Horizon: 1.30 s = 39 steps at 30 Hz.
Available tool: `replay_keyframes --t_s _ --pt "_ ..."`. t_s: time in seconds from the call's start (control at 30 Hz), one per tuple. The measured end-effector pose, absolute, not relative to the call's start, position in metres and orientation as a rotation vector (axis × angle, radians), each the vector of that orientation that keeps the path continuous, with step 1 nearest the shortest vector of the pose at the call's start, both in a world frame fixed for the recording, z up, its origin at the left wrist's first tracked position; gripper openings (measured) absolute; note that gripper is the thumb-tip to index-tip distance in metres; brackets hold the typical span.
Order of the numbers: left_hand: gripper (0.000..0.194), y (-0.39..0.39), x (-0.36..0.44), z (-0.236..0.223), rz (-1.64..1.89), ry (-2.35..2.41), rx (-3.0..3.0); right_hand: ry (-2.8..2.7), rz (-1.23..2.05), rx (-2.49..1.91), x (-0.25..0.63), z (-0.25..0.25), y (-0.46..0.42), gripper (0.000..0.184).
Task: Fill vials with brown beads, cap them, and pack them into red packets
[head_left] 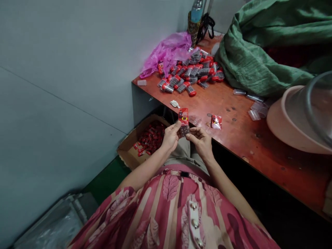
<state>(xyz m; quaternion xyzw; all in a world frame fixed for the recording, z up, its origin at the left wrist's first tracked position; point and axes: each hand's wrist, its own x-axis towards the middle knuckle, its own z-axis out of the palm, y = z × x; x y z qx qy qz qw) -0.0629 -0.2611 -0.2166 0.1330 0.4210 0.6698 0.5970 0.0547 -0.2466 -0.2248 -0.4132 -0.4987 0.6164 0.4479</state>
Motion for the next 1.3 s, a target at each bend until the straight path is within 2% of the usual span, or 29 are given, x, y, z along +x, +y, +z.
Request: replay_keyframes --t_s 0.3,0.53,0.73,0.97,1.17,1.3 --pt "0.029 -0.275 -0.054 -0.214 1.636 0.968 0.225 -1.108 1.510 -1.031 0.043 -0.222 -0.252 0.025" --pt "0.037 -0.276 -0.074 -0.211 1.588 0.896 0.237 -1.320 1.536 -0.984 0.036 -0.219 -0.256 0.025" --pt "0.034 -0.280 -0.065 -0.213 1.575 0.917 0.228 -1.242 1.531 -1.016 0.044 -0.229 -0.256 0.021" --pt "0.030 -0.275 -0.060 -0.211 1.563 1.041 0.226 -1.280 1.457 -1.069 0.043 -0.219 -0.250 0.019" --pt "0.031 -0.264 -0.074 -0.215 1.454 1.015 0.202 -1.334 1.593 -1.075 0.047 -0.221 -0.232 0.018" --pt "0.031 -0.257 -0.076 -0.217 1.525 1.083 0.154 -1.563 1.447 -1.066 0.049 -0.225 -0.226 0.014"
